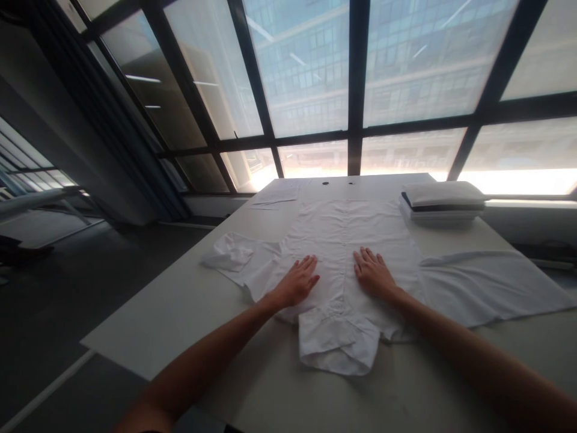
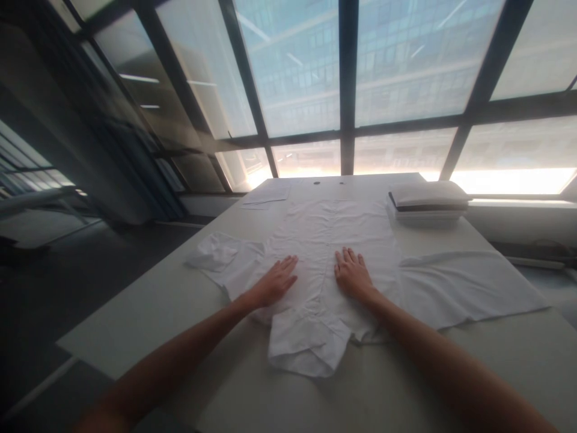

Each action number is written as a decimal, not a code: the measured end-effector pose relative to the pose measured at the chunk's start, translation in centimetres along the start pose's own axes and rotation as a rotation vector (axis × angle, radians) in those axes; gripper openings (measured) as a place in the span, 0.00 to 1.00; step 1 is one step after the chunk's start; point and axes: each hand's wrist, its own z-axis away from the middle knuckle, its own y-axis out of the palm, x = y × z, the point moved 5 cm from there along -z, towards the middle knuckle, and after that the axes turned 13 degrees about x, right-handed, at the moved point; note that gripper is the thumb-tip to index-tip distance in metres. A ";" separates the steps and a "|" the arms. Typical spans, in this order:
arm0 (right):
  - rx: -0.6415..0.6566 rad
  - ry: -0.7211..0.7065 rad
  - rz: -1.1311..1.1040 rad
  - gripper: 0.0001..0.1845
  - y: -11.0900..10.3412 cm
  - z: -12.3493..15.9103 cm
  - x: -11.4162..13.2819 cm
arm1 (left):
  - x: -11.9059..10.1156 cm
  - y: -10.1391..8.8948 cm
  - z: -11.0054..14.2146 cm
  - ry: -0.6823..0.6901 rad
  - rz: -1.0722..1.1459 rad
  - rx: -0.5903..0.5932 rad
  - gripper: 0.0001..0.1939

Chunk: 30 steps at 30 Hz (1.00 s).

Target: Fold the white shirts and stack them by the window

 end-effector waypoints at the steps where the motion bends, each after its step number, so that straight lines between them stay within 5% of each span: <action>1: -0.006 0.000 0.005 0.31 0.1 -0.1 0.0 | -1.7 0.3 -0.5 0.053 0.013 0.009 0.31; 4: -0.024 -0.002 0.016 0.31 0.4 -0.3 -0.2 | -5.0 1.4 -1.4 0.166 0.019 0.033 0.32; 7: -0.031 -0.003 0.017 0.31 0.5 -0.3 -0.3 | -5.1 2.2 -0.9 0.182 -0.004 0.034 0.32; 16: -0.021 -0.006 -0.002 0.31 -0.1 0.2 0.1 | 3.0 2.9 4.2 -0.007 -0.087 0.032 0.30; 22: -0.012 -0.001 -0.015 0.31 -0.1 0.2 0.1 | 5.1 3.0 6.0 -0.057 -0.072 0.099 0.34; 26: -0.020 -0.009 -0.005 0.31 -0.2 0.2 0.3 | 4.4 0.9 3.8 -0.058 -0.034 0.109 0.35; 30: -0.018 -0.004 0.000 0.31 -0.2 0.1 0.3 | 1.9 -1.4 -2.3 -0.014 0.007 0.080 0.32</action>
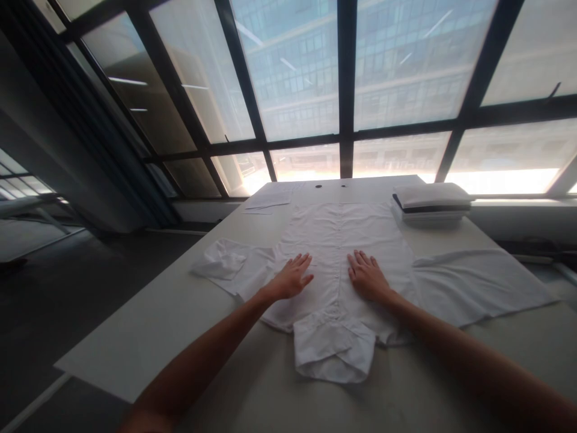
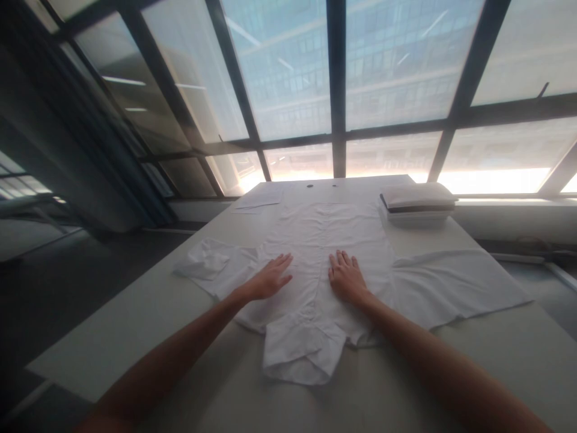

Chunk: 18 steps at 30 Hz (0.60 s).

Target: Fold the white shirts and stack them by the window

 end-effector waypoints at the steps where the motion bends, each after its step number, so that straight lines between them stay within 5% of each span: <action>1: 0.000 0.002 0.003 0.31 0.0 0.0 0.0 | -0.7 -0.4 -1.7 0.020 0.011 -0.008 0.31; 5: -0.003 -0.003 0.029 0.31 0.0 0.0 0.0 | -2.8 -0.8 -7.2 0.178 0.007 -0.051 0.28; 8: 0.006 -0.007 0.044 0.30 0.2 -0.1 0.0 | -3.0 -0.1 -8.8 0.234 -0.037 -0.074 0.28; 18: 0.041 -0.029 0.050 0.32 0.5 1.2 1.2 | -3.2 1.3 -5.9 0.189 -0.043 -0.014 0.32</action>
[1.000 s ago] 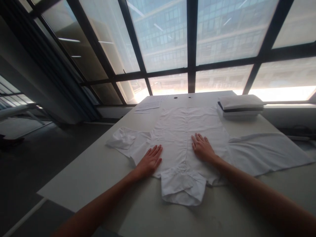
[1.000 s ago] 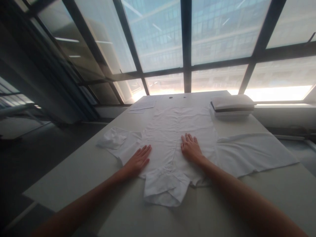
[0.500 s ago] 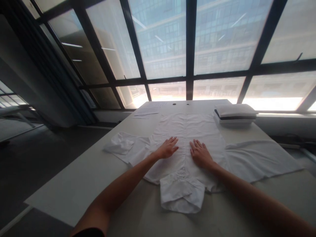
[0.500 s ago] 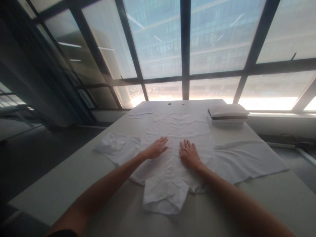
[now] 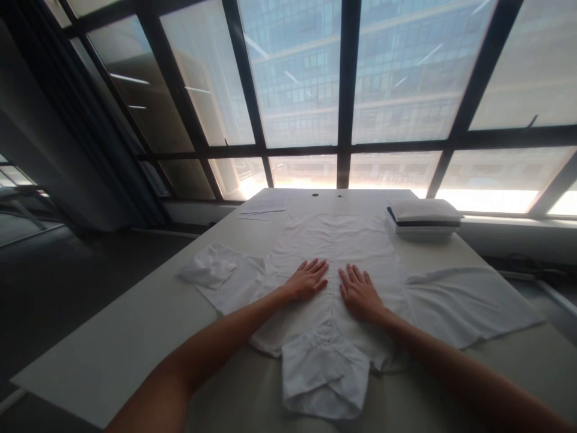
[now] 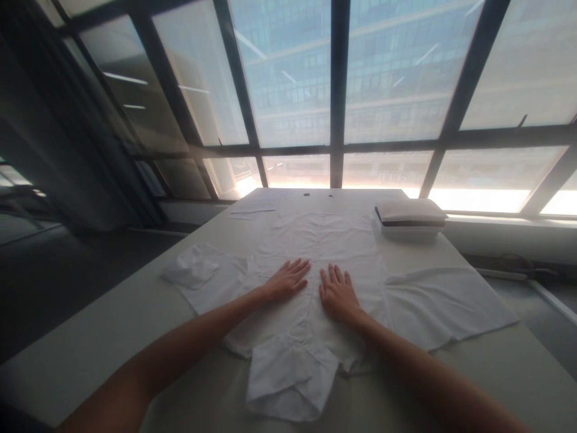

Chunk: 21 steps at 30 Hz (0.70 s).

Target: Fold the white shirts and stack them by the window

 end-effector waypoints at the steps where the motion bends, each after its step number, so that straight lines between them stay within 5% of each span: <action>1: 0.002 -0.008 -0.002 0.32 0.1 0.5 0.2 | -0.3 0.2 0.6 -0.007 0.002 0.003 0.32; 7: 0.006 -0.046 -0.021 0.32 0.4 2.3 1.7 | -1.2 0.8 2.1 -0.014 0.009 0.054 0.33; 14: -0.064 -0.075 -0.090 0.33 -1.7 -4.2 3.8 | 0.1 -1.2 -3.1 -0.145 -0.024 -0.078 0.29; 18: -0.025 -0.148 -0.079 0.33 -1.2 -6.5 2.5 | 0.9 -0.7 -3.9 -0.188 -0.053 -0.095 0.29; 21: 0.009 -0.163 -0.046 0.36 -0.8 -6.6 -0.7 | 1.2 -0.4 -3.8 -0.203 -0.051 -0.104 0.29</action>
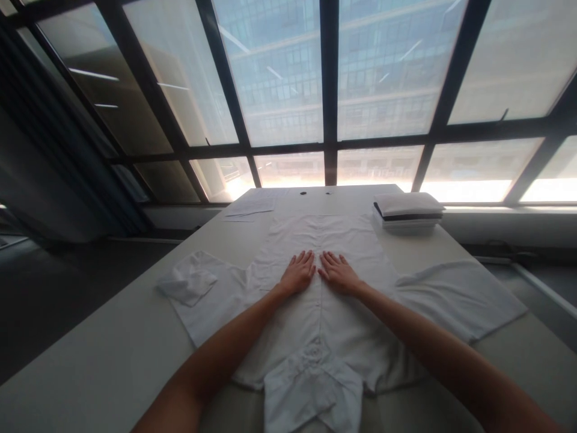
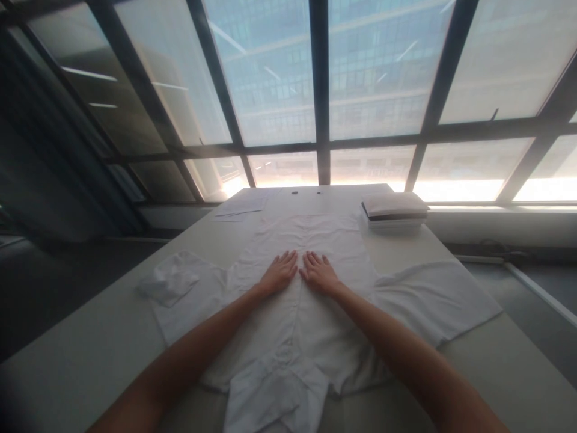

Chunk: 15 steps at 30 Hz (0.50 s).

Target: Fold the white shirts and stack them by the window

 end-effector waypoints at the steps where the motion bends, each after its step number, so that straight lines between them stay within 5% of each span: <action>1: 0.012 0.031 0.008 0.36 -0.1 0.3 -1.5 | 0.1 0.1 0.0 -0.006 0.005 0.002 0.29; 9: 0.055 0.393 0.064 0.37 -1.3 2.2 -14.2 | 0.1 0.2 -0.4 -0.015 0.028 0.026 0.30; 15: 0.045 0.561 0.081 0.35 -2.2 2.3 -16.7 | -0.2 0.0 -0.2 -0.012 0.040 0.015 0.30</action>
